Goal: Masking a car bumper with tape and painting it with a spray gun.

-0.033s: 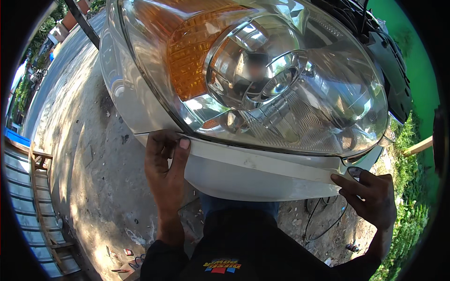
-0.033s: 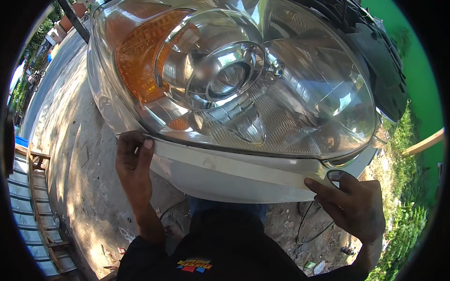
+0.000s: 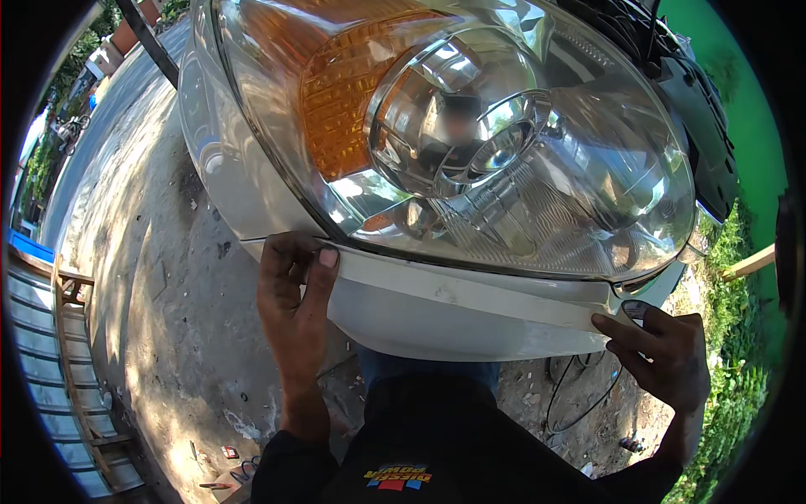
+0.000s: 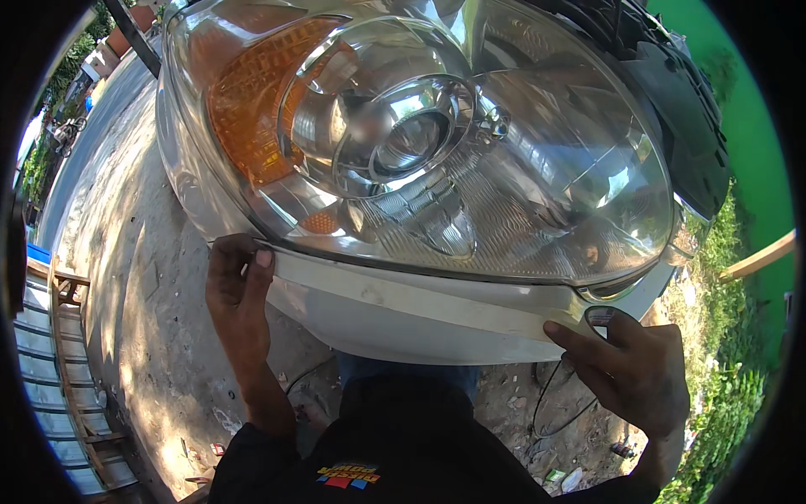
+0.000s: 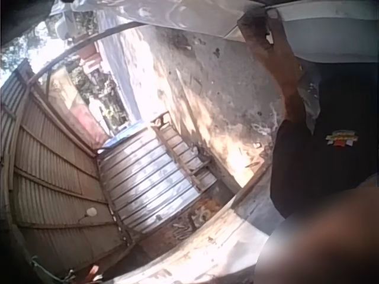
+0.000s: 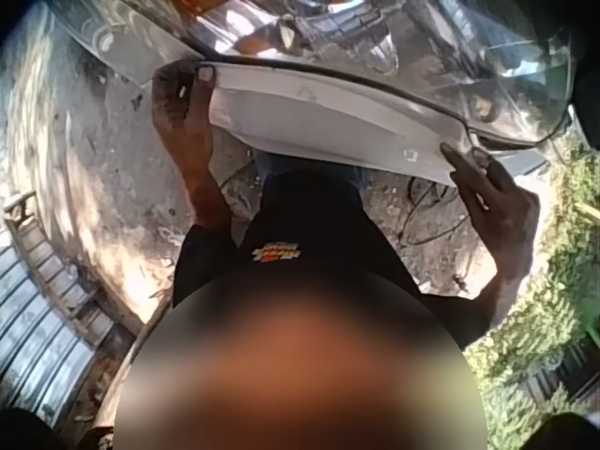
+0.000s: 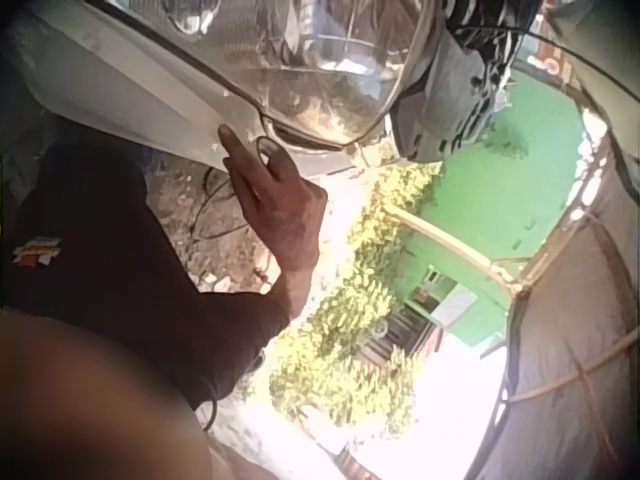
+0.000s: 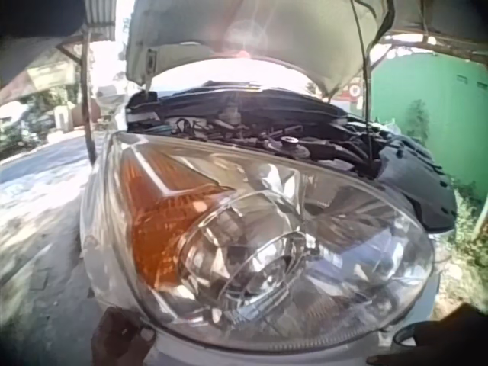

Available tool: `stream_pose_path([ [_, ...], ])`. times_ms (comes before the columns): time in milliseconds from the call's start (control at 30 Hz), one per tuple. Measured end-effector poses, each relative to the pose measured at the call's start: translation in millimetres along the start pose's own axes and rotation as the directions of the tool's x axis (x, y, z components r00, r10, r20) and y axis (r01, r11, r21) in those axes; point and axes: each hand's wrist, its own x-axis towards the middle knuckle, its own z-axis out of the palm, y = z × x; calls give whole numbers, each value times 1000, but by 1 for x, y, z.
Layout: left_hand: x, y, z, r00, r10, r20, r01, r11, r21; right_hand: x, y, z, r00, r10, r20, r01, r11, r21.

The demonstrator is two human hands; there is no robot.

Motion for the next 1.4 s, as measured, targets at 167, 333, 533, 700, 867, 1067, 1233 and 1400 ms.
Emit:
stream_pose_path([
  [167, 3, 0, -1, 999, -35, 1, 35, 999, -14, 3, -4, -7, 999, 1, 54, -4, 999, 42],
  [333, 2, -1, -2, 1000, 1, 6, -2, 1000, 27, 2, -3, -4, 998, -10, 57, 8, 999, 36],
  [533, 3, 2, -3, 999, -42, -1, 42, 999, 7, -1, -2, -3, 999, -10, 48, 8, 1000, 29],
  [700, 3, 0, -4, 1000, -24, 4, 24, 1000, -2, -2, -5, -3, 999, -18, 42, 17, 1000, 26],
  [867, 4, 0, -5, 999, -35, 10, 35, 999, 0, -1, -5, -4, 998, -42, 37, 42, 999, 5],
  [1067, 6, -1, -8, 999, -32, 18, 32, 999, -9, -7, -5, -5, 997, -28, 67, 26, 999, 27],
  [1233, 6, -2, -7, 999, -41, 8, 41, 999, 8, -5, -4, -3, 997, -54, 49, 53, 998, 25],
  [1400, 6, 0, -7, 999, -43, 1, 43, 999, 22, -4, -7, -6, 996, -46, 73, 44, 998, 36],
])
